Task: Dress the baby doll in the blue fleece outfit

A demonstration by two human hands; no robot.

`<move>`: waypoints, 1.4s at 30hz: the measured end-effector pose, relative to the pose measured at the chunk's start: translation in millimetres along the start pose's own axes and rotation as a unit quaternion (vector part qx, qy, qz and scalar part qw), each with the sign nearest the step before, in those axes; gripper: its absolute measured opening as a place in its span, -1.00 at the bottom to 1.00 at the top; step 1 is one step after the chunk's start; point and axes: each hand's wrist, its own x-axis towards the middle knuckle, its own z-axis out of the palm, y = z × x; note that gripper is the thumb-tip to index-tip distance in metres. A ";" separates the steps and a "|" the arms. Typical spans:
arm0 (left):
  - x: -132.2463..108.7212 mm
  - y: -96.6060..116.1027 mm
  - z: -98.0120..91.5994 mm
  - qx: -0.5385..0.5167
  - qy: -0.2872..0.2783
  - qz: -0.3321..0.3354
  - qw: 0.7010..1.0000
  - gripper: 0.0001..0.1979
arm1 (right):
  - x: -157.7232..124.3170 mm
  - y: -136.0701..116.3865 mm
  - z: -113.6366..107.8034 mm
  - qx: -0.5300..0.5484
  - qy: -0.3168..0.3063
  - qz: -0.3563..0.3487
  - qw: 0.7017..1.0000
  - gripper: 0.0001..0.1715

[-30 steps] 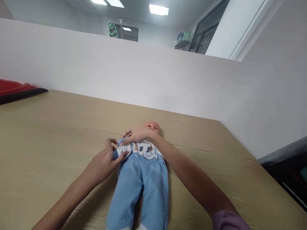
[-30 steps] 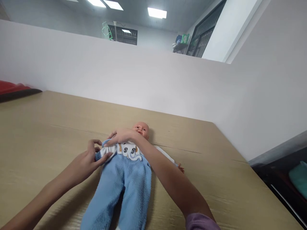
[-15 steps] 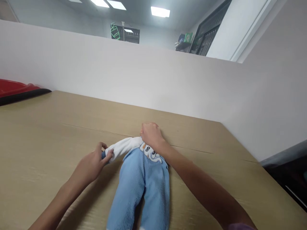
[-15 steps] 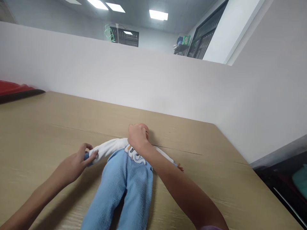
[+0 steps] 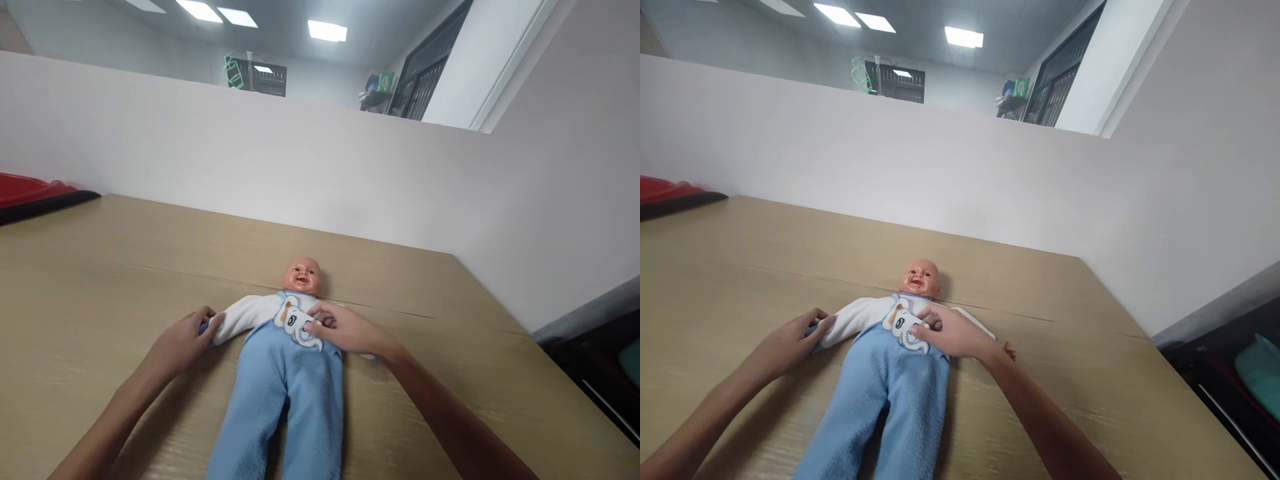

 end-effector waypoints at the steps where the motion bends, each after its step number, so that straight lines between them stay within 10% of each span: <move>1: 1.3 -1.4 -0.4 0.004 -0.003 0.009 1.000 -0.42 | -12.4 9.5 -1.1 0.019 -0.006 -0.003 1.000 -0.60; 7: 22.0 -20.3 -18.1 -0.053 -0.066 -0.055 0.995 -0.37 | -74.2 37.5 -0.7 0.005 0.024 0.027 0.999 -0.69; 12: 58.1 -9.6 -36.5 -0.073 0.104 -0.051 0.991 -0.49 | -86.8 48.2 -4.7 -0.048 0.154 0.016 0.987 -0.70; 19: 63.9 131.3 -10.6 -0.167 0.148 0.141 0.965 -0.64 | -97.3 81.0 -22.1 -0.157 0.253 -0.065 0.952 -0.67; 25: 21.9 220.9 53.7 -0.055 -0.046 0.426 0.902 -0.83 | -125.5 134.1 -52.6 -0.198 0.267 -0.014 0.943 -0.32; 35: 67.9 214.4 78.5 -0.063 -0.118 0.530 0.837 -0.83 | -93.2 135.7 -46.8 0.171 0.356 0.025 0.918 -0.39; 42: 72.9 210.9 91.6 -0.087 0.016 0.631 0.771 -0.77 | -28.7 97.1 -36.9 0.185 0.370 -0.071 0.907 -0.57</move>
